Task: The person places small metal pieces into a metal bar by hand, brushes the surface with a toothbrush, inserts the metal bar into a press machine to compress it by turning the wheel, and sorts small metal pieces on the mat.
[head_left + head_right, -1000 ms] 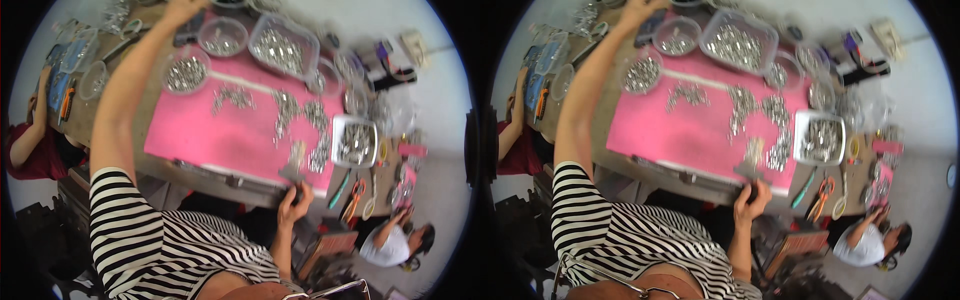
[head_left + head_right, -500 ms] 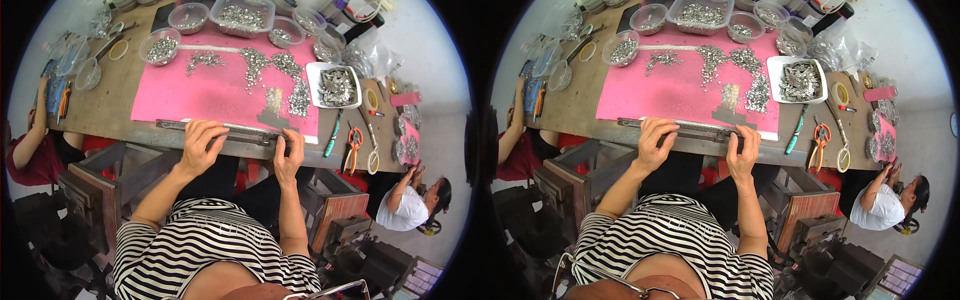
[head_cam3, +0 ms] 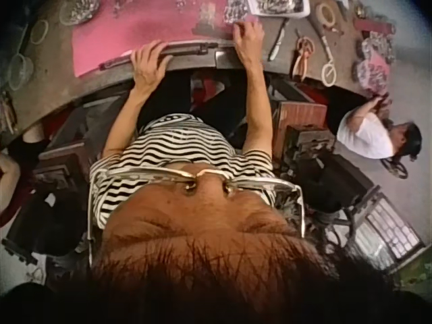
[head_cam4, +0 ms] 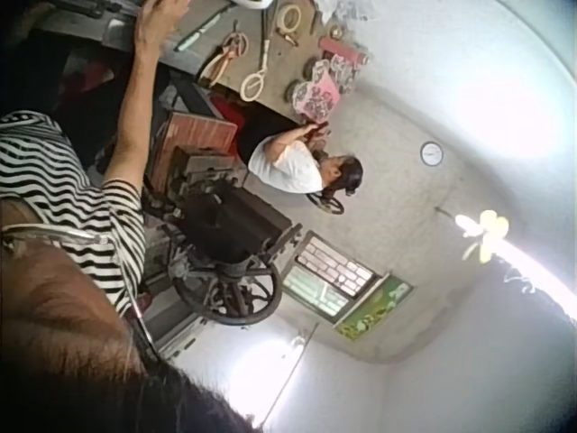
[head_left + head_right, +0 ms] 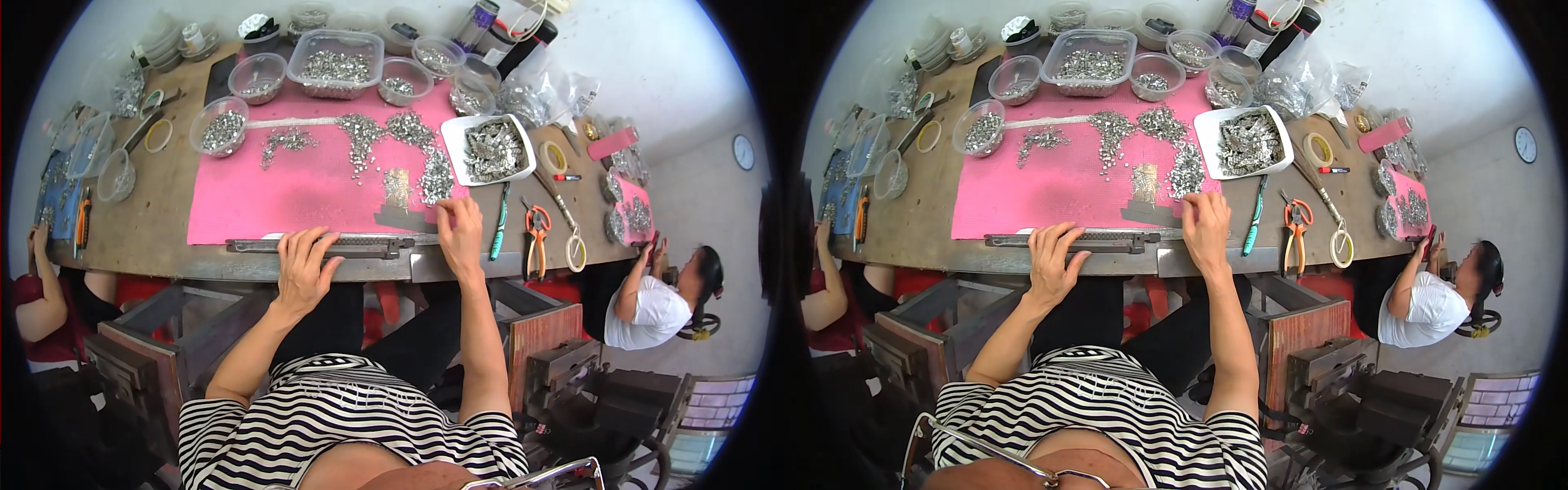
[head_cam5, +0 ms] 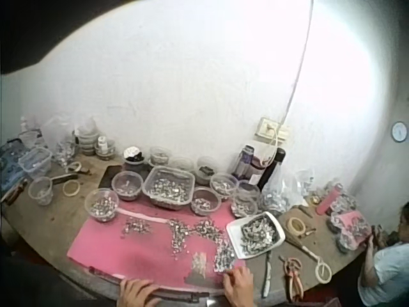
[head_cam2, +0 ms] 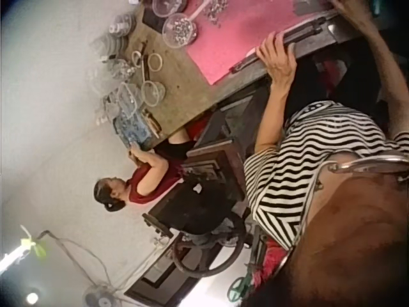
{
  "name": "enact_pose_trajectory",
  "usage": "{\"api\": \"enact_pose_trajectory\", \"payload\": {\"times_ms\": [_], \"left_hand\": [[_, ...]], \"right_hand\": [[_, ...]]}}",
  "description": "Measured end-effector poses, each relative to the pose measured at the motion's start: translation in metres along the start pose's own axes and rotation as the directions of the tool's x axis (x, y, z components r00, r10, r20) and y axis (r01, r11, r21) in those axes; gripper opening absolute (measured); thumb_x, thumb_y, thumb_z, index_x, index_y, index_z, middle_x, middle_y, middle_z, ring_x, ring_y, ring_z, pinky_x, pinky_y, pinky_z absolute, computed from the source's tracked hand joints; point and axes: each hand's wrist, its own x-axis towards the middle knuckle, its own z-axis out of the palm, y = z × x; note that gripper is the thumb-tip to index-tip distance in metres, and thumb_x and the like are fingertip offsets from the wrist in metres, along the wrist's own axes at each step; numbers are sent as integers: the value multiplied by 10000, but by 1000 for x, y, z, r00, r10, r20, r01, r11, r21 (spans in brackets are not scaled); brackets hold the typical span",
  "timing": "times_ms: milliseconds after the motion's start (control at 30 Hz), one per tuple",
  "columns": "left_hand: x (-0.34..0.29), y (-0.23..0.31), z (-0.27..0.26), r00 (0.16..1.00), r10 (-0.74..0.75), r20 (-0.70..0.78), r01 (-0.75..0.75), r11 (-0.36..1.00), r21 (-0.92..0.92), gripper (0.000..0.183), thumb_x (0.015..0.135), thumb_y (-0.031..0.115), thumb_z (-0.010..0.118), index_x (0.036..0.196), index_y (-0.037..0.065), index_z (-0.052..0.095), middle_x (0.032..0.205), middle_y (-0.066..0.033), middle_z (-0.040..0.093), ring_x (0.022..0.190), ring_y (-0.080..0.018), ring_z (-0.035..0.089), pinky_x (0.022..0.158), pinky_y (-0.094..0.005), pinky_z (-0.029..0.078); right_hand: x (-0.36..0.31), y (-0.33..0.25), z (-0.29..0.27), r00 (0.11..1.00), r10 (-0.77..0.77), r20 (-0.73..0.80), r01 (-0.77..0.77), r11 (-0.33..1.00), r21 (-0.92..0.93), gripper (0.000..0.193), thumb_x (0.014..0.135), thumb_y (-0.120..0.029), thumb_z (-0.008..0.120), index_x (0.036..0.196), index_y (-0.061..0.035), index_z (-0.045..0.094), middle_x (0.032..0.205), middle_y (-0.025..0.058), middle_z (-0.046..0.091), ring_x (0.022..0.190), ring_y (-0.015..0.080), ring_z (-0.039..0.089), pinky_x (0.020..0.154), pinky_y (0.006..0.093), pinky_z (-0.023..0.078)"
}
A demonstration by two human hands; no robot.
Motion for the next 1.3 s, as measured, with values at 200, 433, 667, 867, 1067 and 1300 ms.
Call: {"api": "enact_pose_trajectory", "payload": {"times_ms": [200, 433, 667, 867, 1067, 1300], "left_hand": [[-1, -1, 0, 1000, -7, 14, 7, 1000, -2, 465, 813, 174, 765, 1244, 74, 621, 1224, -104, 591, 1132, -304, 542, 1035, -481, 345], [-2, -1, -1, 1000, -21, 17, 22, 1000, -15, 476, 812, 176, 767, 1250, 68, 617, 1221, -100, 592, 1134, -298, 545, 1034, -479, 345], [0, -1, 0, 1000, -3, -10, 3, 999, -35, 476, 809, 165, 773, 1249, 66, 620, 1224, -92, 596, 1136, -287, 553, 1031, -478, 347], [-2, -2, 0, 1000, -8, -17, 7, 999, -31, 470, 808, 158, 775, 1244, 67, 625, 1216, -86, 599, 1121, -275, 562, 1024, -461, 358], [-4, -4, 3, 1000, -4, -28, 3, 999, -50, 485, 803, 155, 779, 1254, 73, 620, 1216, -83, 598, 1121, -266, 565, 1028, -453, 363], [-3, -2, 0, 1000, -2, -22, 1, 999, -38, 486, 805, 158, 779, 1255, 74, 617, 1213, -84, 597, 1118, -268, 565, 1031, -457, 365]], "right_hand": [[28, 1, 27, 995, -43, 92, 49, 996, -70, 61, 836, -90, 704, 894, -74, 697, 886, 91, 607, 885, 291, 574, 804, 427, 401], [38, -8, 42, 984, -131, 121, 168, 912, -375, 92, 826, -137, 716, 851, -54, 685, 862, 90, 611, 864, 300, 563, 804, 440, 397], [40, -6, 35, 978, -157, 137, 193, 930, -312, 55, 830, -100, 702, 834, -73, 654, 837, 64, 618, 841, 275, 583, 777, 422, 391], [-13, -62, 20, 953, -240, 186, 172, 931, 321, 142, 806, -5, 709, 890, -55, 606, 891, 98, 610, 858, 284, 583, 769, 401, 424], [-32, -71, 29, 939, -290, 184, 245, 941, 233, 182, 791, 7, 725, 914, -37, 598, 916, 109, 598, 846, 301, 567, 755, 408, 438], [-29, -74, 28, 922, -346, 173, 311, 929, 201, 180, 792, 8, 724, 935, -37, 623, 932, 103, 607, 852, 291, 569, 759, 404, 440]]}}
